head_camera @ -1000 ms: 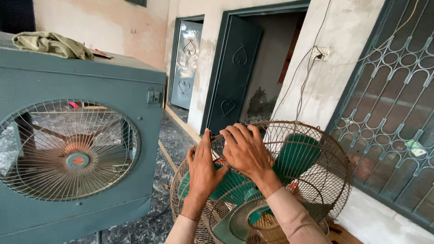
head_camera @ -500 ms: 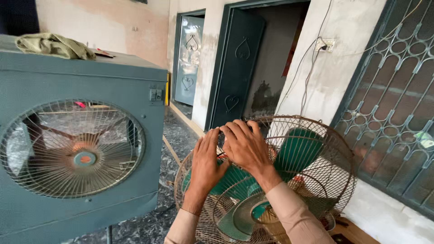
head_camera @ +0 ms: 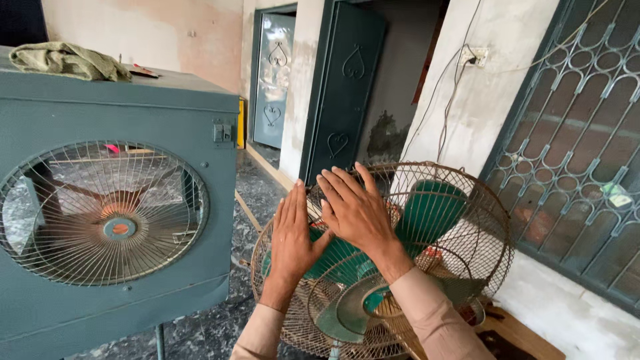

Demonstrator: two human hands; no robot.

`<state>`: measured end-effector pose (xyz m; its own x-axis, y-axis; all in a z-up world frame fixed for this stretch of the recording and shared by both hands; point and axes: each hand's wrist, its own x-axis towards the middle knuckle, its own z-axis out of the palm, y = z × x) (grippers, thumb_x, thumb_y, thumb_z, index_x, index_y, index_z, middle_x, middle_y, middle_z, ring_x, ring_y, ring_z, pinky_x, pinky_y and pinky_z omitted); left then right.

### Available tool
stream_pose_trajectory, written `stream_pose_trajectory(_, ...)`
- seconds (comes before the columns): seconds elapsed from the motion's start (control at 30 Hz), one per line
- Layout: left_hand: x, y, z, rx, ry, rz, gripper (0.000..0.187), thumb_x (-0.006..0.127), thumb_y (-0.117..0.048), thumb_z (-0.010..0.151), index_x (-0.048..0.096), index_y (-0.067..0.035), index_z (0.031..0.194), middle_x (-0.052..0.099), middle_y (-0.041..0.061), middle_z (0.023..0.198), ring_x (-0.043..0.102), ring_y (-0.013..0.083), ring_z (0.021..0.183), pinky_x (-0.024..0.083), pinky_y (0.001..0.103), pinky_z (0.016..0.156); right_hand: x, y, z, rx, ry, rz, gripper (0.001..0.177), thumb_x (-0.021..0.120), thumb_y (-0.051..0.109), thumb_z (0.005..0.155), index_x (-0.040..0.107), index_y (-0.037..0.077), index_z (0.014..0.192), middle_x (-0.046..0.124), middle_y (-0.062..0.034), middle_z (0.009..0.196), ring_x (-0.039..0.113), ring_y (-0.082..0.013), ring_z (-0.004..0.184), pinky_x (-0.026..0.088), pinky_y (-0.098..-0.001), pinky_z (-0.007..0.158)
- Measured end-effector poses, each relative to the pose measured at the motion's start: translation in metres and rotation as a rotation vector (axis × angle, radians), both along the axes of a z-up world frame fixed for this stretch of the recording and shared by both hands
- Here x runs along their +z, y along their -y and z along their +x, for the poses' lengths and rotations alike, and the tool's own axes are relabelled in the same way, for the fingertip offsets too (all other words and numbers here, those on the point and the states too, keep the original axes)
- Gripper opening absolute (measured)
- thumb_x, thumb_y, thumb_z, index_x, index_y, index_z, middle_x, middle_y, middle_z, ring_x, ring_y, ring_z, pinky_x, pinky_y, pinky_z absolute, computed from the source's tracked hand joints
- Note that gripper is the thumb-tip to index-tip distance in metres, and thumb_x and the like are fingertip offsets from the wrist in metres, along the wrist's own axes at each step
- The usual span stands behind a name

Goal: The person repairs a standing fan by bending and adjusting the metal cage with their hands and using pliers to secure the structure. They then wipe the fan blades and cage with a cloth. The fan remains on its stand throughout the process.

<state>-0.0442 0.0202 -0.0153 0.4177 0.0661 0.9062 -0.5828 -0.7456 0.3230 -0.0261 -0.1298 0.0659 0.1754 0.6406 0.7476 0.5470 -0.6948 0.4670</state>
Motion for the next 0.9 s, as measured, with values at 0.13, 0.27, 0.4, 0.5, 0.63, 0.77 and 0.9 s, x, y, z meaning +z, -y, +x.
stream_pose_trajectory(0.13, 0.002, 0.000, -0.001, 0.000, -0.053, 0.018, 0.102, 0.081, -0.037, 0.079, 0.028, 0.000, 0.157, 0.038, 0.021, 0.160, 0.036, 0.0368, 0.149, 0.026, 0.052, 0.121, 0.002, 0.006, -0.005, 0.017, -0.033, -0.002, 0.043, 0.056, 0.029, 0.102, 0.065, 0.003, 0.135, 0.064, -0.0114, 0.141, 0.053, -0.0265, 0.138, 0.025, -0.0543, 0.125)
stream_pose_trajectory(0.27, 0.008, 0.000, -0.003, -0.002, -0.005, 0.046, 0.096, 0.079, -0.034, 0.082, 0.031, 0.000, 0.158, 0.041, 0.021, 0.160, 0.039, 0.0354, 0.148, 0.027, 0.052, 0.122, 0.003, 0.009, -0.010, -0.006, -0.015, -0.010, 0.047, 0.056, 0.034, 0.102, 0.063, 0.005, 0.138, 0.060, -0.0110, 0.146, 0.049, -0.0271, 0.141, 0.022, -0.0563, 0.124)
stream_pose_trajectory(0.4, 0.008, 0.001, -0.004, -0.027, 0.028, 0.093, 0.095, 0.076, -0.032, 0.084, 0.029, 0.001, 0.159, 0.041, 0.024, 0.160, 0.040, 0.0370, 0.149, 0.028, 0.052, 0.123, -0.003, 0.016, -0.008, -0.056, -0.033, -0.021, 0.048, 0.055, 0.036, 0.103, 0.061, 0.008, 0.142, 0.056, -0.0094, 0.151, 0.047, -0.0267, 0.145, 0.020, -0.0570, 0.125)
stream_pose_trajectory(0.5, 0.011, 0.001, -0.002, -0.033, -0.046, 0.081, 0.094, 0.078, -0.037, 0.084, 0.031, -0.003, 0.158, 0.042, 0.023, 0.158, 0.039, 0.0367, 0.147, 0.028, 0.053, 0.121, -0.001, 0.025, -0.004, -0.066, -0.049, -0.016, 0.055, 0.054, 0.047, 0.104, 0.060, 0.011, 0.145, 0.054, -0.0107, 0.154, 0.045, -0.0279, 0.146, 0.020, -0.0554, 0.126)
stream_pose_trajectory(0.63, 0.011, 0.006, -0.004, 0.015, -0.052, 0.090, 0.091, 0.074, -0.035, 0.088, 0.029, -0.003, 0.160, 0.041, 0.022, 0.159, 0.037, 0.0367, 0.150, 0.027, 0.053, 0.122, 0.002, 0.039, -0.002, -0.094, -0.096, 0.026, 0.070, 0.052, 0.064, 0.099, 0.055, 0.013, 0.147, 0.052, -0.0126, 0.154, 0.042, -0.0299, 0.146, 0.018, -0.0554, 0.126)
stream_pose_trajectory(0.77, 0.010, 0.009, -0.007, 0.042, -0.011, 0.113, 0.085, 0.067, -0.036, 0.095, 0.027, -0.002, 0.162, 0.038, 0.021, 0.164, 0.034, 0.0353, 0.153, 0.025, 0.052, 0.125, 0.000, 0.043, 0.000, -0.116, -0.077, 0.036, 0.072, 0.052, 0.066, 0.100, 0.047, 0.020, 0.156, 0.045, -0.0112, 0.160, 0.039, -0.0306, 0.150, 0.017, -0.0551, 0.128)
stream_pose_trajectory(0.9, 0.013, 0.014, -0.012, 0.073, -0.002, 0.123, 0.080, 0.059, -0.038, 0.098, 0.026, 0.000, 0.162, 0.035, 0.021, 0.165, 0.032, 0.0365, 0.154, 0.024, 0.052, 0.124, -0.005, 0.047, 0.000, -0.135, -0.024, 0.051, 0.073, 0.051, 0.066, 0.101, 0.041, 0.024, 0.160, 0.039, -0.0075, 0.165, 0.036, -0.0287, 0.153, 0.014, -0.0569, 0.129)
